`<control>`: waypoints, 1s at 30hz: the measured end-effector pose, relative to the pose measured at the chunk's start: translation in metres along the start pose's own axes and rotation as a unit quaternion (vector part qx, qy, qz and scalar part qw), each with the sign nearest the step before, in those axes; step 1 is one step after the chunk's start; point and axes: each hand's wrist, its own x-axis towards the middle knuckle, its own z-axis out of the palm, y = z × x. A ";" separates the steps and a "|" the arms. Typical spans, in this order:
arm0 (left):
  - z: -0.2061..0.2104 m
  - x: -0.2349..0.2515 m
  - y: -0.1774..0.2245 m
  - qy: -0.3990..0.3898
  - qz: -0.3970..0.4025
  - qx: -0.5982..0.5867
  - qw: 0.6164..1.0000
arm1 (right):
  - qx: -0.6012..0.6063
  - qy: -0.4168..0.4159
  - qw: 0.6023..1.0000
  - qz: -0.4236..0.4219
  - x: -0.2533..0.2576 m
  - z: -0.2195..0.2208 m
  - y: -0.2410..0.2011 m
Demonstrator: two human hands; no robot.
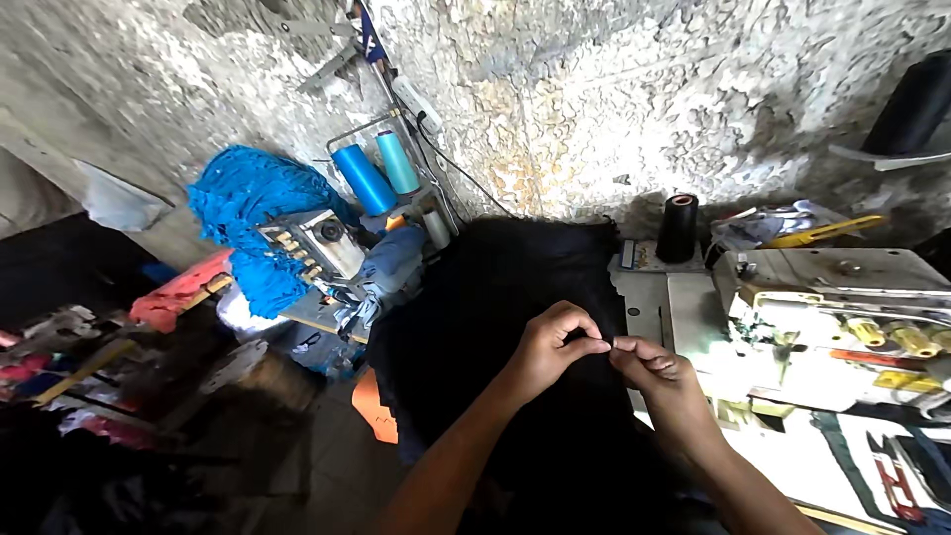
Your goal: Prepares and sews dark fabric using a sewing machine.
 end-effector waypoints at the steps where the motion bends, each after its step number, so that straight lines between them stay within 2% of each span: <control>1: 0.000 0.000 0.000 -0.001 0.000 0.000 1.000 | -0.010 -0.002 1.000 0.000 0.000 -0.001 -0.001; 15: 0.002 0.000 0.000 -0.044 -0.081 -0.016 0.996 | -0.032 -0.008 0.999 -0.006 -0.003 -0.006 0.003; 20: 0.003 0.000 0.006 -0.057 -0.114 0.036 0.991 | -0.009 -0.001 1.000 0.030 -0.004 -0.006 0.005; 23: 0.008 -0.003 0.009 -0.024 -0.088 0.095 0.991 | 0.052 0.019 0.997 0.052 -0.002 -0.003 0.009; 25: 0.011 -0.004 0.009 0.006 -0.042 0.176 0.983 | 0.054 0.052 0.997 0.019 -0.004 0.001 0.017; 28: 0.010 -0.004 -0.002 0.047 0.032 0.244 0.968 | -0.079 0.061 0.990 -0.104 -0.025 -0.002 0.045; 30: 0.007 -0.003 -0.008 0.045 0.042 0.216 0.975 | -0.164 0.044 0.980 -0.106 -0.046 -0.009 0.063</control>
